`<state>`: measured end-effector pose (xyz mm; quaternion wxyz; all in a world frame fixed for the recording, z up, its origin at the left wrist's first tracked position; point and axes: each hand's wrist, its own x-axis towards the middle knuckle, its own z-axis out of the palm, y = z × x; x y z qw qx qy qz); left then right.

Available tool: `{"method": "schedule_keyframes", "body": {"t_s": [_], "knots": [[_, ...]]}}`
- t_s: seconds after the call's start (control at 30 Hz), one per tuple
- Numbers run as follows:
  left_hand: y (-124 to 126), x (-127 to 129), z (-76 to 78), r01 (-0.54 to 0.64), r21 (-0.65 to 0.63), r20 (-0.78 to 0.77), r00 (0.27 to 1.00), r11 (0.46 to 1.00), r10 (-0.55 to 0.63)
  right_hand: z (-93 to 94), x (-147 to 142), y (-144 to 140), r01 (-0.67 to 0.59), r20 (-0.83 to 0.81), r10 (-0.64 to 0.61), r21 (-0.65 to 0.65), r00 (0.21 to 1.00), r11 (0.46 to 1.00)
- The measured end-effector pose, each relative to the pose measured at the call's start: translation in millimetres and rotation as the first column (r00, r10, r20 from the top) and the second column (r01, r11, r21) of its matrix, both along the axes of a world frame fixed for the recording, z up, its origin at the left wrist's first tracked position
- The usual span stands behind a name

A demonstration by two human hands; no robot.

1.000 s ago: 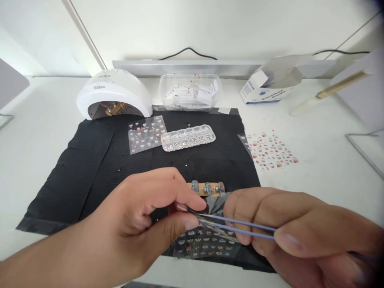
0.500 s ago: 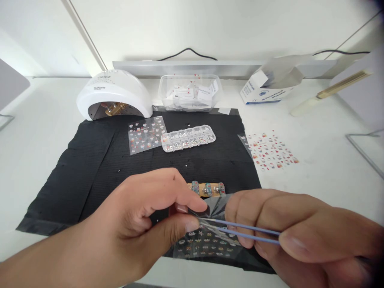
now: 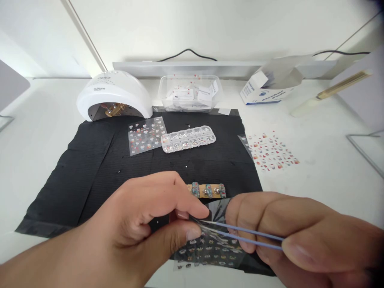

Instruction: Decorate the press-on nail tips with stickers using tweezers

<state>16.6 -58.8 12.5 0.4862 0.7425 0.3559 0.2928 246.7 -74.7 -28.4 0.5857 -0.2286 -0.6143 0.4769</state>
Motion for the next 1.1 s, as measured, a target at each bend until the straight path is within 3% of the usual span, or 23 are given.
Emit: {"method": "schedule_keyframes", "body": {"t_s": [0.27, 0.67, 0.93, 1.1], "knots": [[-0.3, -0.8, -0.5, 0.008, -0.042, 0.005, 1.0, 0.999, -0.008, 10.6, 1.4, -0.6, -0.003, 0.039, 0.004, -0.044, 0.999, 0.999], [1.8, 0.5, 1.3, 0.006, -0.036, 0.026, 1.0, 0.999, -0.005, 5.0, 2.4, -0.1, 0.017, 0.069, -0.015, -0.03, 0.997, 0.999], [0.4, 0.6, 0.1, -0.004, -0.071, 0.035, 0.999, 0.997, 0.007, 5.6, -1.3, -1.3, 0.019, -0.003, -0.019, -0.053, 1.0, 0.998], [-2.1, 1.3, -1.1, -0.008, -0.141, 0.109, 0.994, 0.99, 0.024, 1.1, -9.2, -4.5, 0.145, -0.091, -0.152, -0.072, 0.984, 0.987]]}}
